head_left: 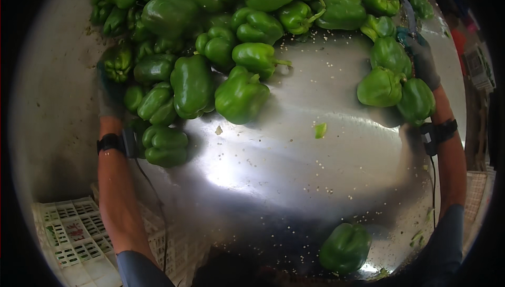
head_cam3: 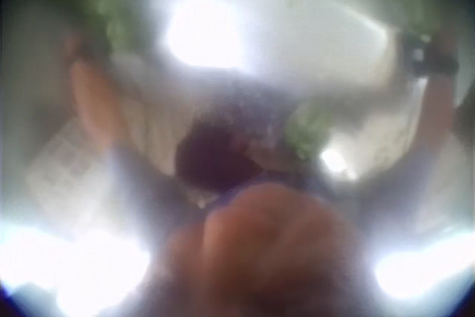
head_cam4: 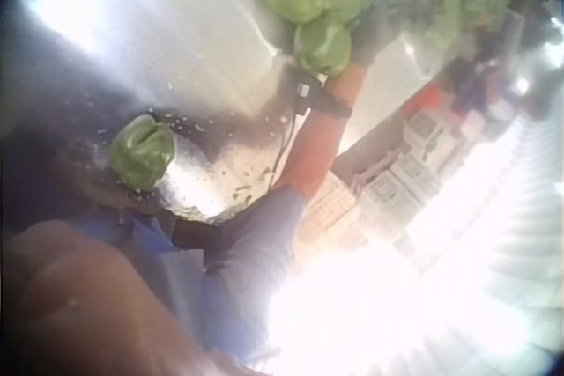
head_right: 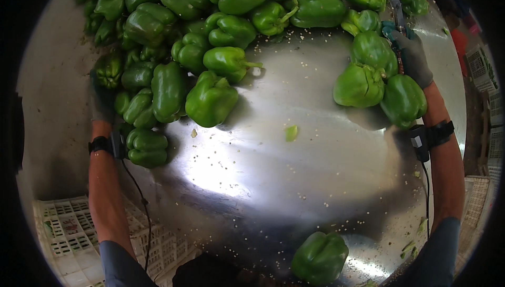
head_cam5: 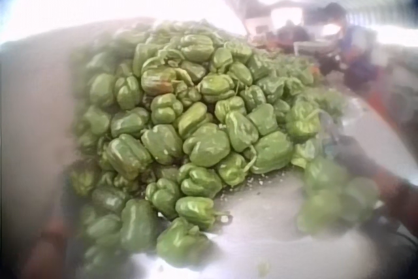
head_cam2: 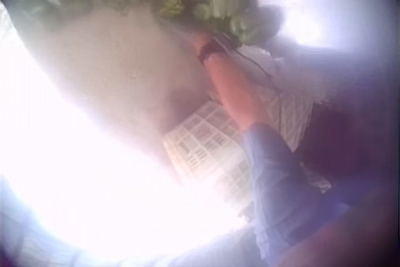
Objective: The person processes green peppers by hand and with a knife, cutting them open and removing the cores over a crate before pushing them into a pile on a metal table.
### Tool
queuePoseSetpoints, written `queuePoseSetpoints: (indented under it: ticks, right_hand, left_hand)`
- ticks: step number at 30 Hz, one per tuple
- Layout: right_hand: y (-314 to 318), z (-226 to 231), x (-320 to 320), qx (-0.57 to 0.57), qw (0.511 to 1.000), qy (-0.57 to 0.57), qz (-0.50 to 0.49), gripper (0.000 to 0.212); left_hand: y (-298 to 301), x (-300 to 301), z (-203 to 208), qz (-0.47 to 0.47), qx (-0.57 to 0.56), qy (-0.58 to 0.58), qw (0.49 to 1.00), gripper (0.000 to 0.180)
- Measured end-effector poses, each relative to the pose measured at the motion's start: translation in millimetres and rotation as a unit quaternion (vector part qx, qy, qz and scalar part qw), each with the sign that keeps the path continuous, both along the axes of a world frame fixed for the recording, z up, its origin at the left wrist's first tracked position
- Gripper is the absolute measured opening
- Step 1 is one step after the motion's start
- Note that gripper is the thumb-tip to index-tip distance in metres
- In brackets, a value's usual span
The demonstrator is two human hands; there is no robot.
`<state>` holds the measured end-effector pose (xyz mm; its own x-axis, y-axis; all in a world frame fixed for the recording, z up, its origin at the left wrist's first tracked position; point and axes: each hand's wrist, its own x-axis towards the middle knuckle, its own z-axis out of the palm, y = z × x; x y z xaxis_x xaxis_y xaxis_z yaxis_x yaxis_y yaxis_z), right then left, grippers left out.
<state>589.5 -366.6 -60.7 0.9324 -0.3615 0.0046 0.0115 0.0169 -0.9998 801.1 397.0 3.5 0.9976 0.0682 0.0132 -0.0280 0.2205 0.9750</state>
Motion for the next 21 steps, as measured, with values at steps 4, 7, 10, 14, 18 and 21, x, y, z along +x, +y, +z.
queuePoseSetpoints:
  ticks: [4, 7, 10, 14, 18, 21]
  right_hand:
    - [-5.0, -7.0, 1.4, -0.024, 1.000, 0.010, -0.006, 0.039]
    - [10.3, -1.9, 3.2, 0.041, 0.999, 0.004, 0.028, 0.040]
    - [-6.5, 4.2, -7.8, 0.042, 0.998, -0.010, 0.035, 0.039]
    - [-5.6, -7.3, 4.1, 0.027, 1.000, 0.000, 0.015, 0.037]
    - [8.1, -10.3, 7.5, 0.049, 0.998, -0.024, 0.022, 0.034]
    - [-0.1, -10.5, 5.6, 0.039, 0.999, -0.013, 0.028, 0.039]
  left_hand:
    - [39.6, 18.4, 23.7, -0.335, -0.132, 0.036, 0.932, 0.057]
    - [52.3, 21.4, 41.8, -0.140, 0.099, 0.005, 0.985, 0.055]
    - [-8.3, 19.5, 23.7, -0.051, 0.055, 0.041, 0.996, 0.056]
    - [-26.2, 25.7, 26.0, -0.125, 0.066, 0.041, 0.989, 0.067]
    - [-29.2, 12.1, 28.0, -0.076, 0.078, 0.056, 0.993, 0.066]
    - [-51.8, -6.4, 30.1, -0.085, 0.075, 0.027, 0.993, 0.066]
